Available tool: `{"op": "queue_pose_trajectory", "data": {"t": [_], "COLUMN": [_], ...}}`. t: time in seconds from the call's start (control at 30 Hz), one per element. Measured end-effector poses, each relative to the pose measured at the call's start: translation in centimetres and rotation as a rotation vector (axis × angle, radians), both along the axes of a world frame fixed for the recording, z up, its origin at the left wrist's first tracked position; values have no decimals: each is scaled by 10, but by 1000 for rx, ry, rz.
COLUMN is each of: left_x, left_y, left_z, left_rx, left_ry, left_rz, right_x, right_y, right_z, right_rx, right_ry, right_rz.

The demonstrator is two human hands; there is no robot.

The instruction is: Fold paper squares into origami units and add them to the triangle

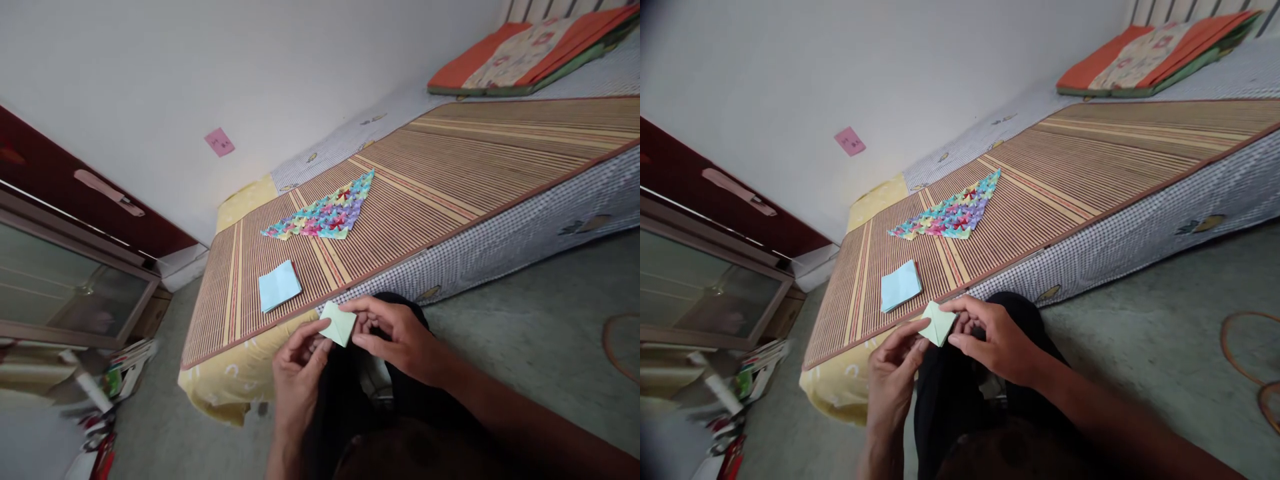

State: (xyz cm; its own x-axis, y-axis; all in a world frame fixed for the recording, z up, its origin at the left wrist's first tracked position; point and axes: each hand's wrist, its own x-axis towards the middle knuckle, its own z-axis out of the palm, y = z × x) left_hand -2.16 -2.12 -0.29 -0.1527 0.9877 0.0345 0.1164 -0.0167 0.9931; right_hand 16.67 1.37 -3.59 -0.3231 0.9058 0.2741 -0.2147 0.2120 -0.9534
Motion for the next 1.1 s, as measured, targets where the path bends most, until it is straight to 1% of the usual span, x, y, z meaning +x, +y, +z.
{"op": "queue_pose_trajectory", "data": {"t": [0.07,0.13,0.27,0.4,0.5,0.57,0.67,0.8,0.97,1.1], "left_x": [1,3,5,8,12,15,19,23,26,30], "left_y": [0,0,0,-2,-3,-4,-5,-6,-8,-11], "left_z": [1,3,5,-1,-7,-10,-14,-15,-14,-14], "left_rx": [-1,11,42,88,97,96,87,77,88,108], "left_ry": [-23,-26,35,99,99,77,37,5,13,16], "left_rz": [5,14,29,78,122,171,234,256,281,299], "right_x": [1,1,0,-3,-8,-11,-16,-20,-21,-22], "right_y": [-1,-1,1,1,-1,-3,-6,-8,-10,-12], "right_z": [0,-1,1,5,4,2,-3,-6,-7,-8], "right_rx": [62,111,148,187,229,227,178,132,197,216], "right_ry": [-52,-57,-65,-83,-122,-147,-151,-129,-152,-180], "right_rz": [-62,-104,-105,-137,-179,-202,-214,-244,-267,-289]}}
